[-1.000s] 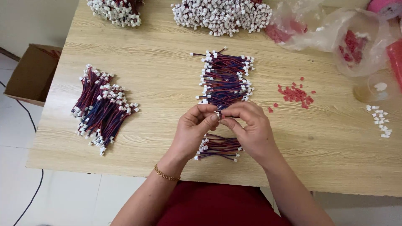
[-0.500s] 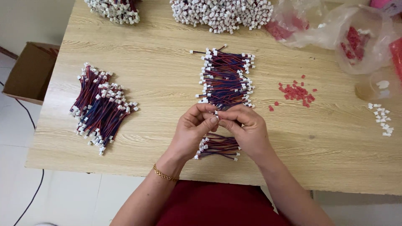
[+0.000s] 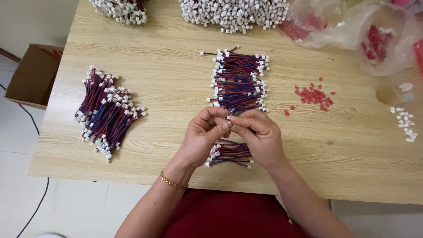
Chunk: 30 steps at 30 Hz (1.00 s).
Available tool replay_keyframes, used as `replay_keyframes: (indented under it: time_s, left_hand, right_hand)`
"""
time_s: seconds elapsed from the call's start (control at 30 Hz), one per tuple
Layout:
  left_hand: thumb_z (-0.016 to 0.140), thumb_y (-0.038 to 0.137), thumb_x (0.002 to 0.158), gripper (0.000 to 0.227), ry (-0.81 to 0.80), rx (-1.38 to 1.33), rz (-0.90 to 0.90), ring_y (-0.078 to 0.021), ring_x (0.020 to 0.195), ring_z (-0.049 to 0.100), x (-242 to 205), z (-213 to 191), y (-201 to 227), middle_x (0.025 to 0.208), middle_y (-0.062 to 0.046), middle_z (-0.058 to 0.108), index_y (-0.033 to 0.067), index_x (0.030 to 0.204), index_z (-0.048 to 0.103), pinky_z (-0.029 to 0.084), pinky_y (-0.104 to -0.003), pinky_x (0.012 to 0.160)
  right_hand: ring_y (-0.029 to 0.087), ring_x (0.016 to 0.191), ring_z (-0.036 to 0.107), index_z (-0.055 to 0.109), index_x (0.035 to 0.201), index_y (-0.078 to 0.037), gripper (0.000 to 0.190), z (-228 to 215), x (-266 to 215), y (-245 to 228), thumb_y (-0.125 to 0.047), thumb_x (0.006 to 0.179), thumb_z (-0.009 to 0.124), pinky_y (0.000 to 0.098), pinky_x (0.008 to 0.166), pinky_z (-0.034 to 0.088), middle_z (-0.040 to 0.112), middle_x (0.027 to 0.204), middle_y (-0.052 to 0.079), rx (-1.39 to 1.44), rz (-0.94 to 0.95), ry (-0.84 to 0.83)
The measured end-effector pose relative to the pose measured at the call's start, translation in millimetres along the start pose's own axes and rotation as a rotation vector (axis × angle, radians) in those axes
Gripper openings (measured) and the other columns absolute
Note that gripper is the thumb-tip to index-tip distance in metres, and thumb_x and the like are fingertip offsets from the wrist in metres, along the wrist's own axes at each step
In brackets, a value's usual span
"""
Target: Sorting and bundling small wire cables with connectors at a factory workstation
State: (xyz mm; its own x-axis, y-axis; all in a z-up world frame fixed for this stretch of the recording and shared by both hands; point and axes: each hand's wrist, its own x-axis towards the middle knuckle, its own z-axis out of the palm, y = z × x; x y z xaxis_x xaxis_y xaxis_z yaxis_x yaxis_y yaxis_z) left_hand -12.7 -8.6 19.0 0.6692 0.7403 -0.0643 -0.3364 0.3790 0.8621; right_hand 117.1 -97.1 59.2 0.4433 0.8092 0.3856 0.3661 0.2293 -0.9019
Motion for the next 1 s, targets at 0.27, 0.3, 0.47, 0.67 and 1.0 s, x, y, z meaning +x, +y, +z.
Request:
replay_keyframes:
  time_s: [0.27,0.3,0.47,0.67,1.0]
  left_hand:
    - [0.071,0.003,0.085,0.028,-0.017,0.010,0.027,-0.0115,0.068,0.065,-0.1,-0.8,-2.8,0.075,-0.009,0.067,0.0022,0.111,0.061,0.053,-0.023,0.066]
    - [0.071,0.004,0.086,0.028,-0.017,-0.013,0.040,-0.0124,0.068,0.065,2.1,-0.6,-1.9,0.075,-0.009,0.067,0.0024,0.112,0.060,0.053,-0.023,0.067]
    - [0.072,0.003,0.084,0.030,-0.043,0.000,0.055,-0.0133,0.069,0.066,-0.6,-0.1,7.3,0.076,-0.010,0.068,0.0019,0.112,0.060,0.053,-0.024,0.068]
    - [0.072,0.002,0.084,0.029,-0.081,0.089,0.056,-0.0102,0.072,0.064,-1.7,1.0,8.6,0.077,-0.007,0.068,0.0019,0.111,0.062,0.054,-0.023,0.070]
    - [0.075,0.001,0.080,0.036,-0.229,0.185,-0.048,-0.0128,0.072,0.064,-8.0,-13.1,18.0,0.076,-0.008,0.067,0.0020,0.114,0.062,0.054,-0.025,0.070]
  right_hand:
    - [0.016,0.070,0.062,0.076,0.093,-0.004,0.016,-7.5,13.8,-2.8,0.000,0.077,0.078,0.0315,0.068,0.051,0.066,0.077,0.009,0.031,-0.007,-0.135]
    - [0.014,0.070,0.060,0.076,0.094,-0.004,0.016,-5.3,12.4,-3.3,0.000,0.078,0.077,0.0307,0.068,0.050,0.065,0.077,0.009,0.030,-0.019,-0.087]
    - [0.012,0.071,0.060,0.077,0.093,-0.003,0.017,-2.3,7.2,-5.8,-0.001,0.077,0.079,0.0283,0.069,0.051,0.065,0.079,0.009,0.062,0.008,-0.033]
    - [0.014,0.068,0.058,0.076,0.091,-0.003,0.016,-9.2,10.8,-7.6,0.002,0.076,0.079,0.0296,0.068,0.050,0.063,0.074,0.009,0.125,-0.003,-0.111]
    - [0.020,0.075,0.060,0.075,0.086,-0.006,0.006,-21.2,16.5,-21.2,-0.005,0.080,0.074,0.0368,0.073,0.050,0.068,0.078,0.011,0.151,0.280,-0.413]
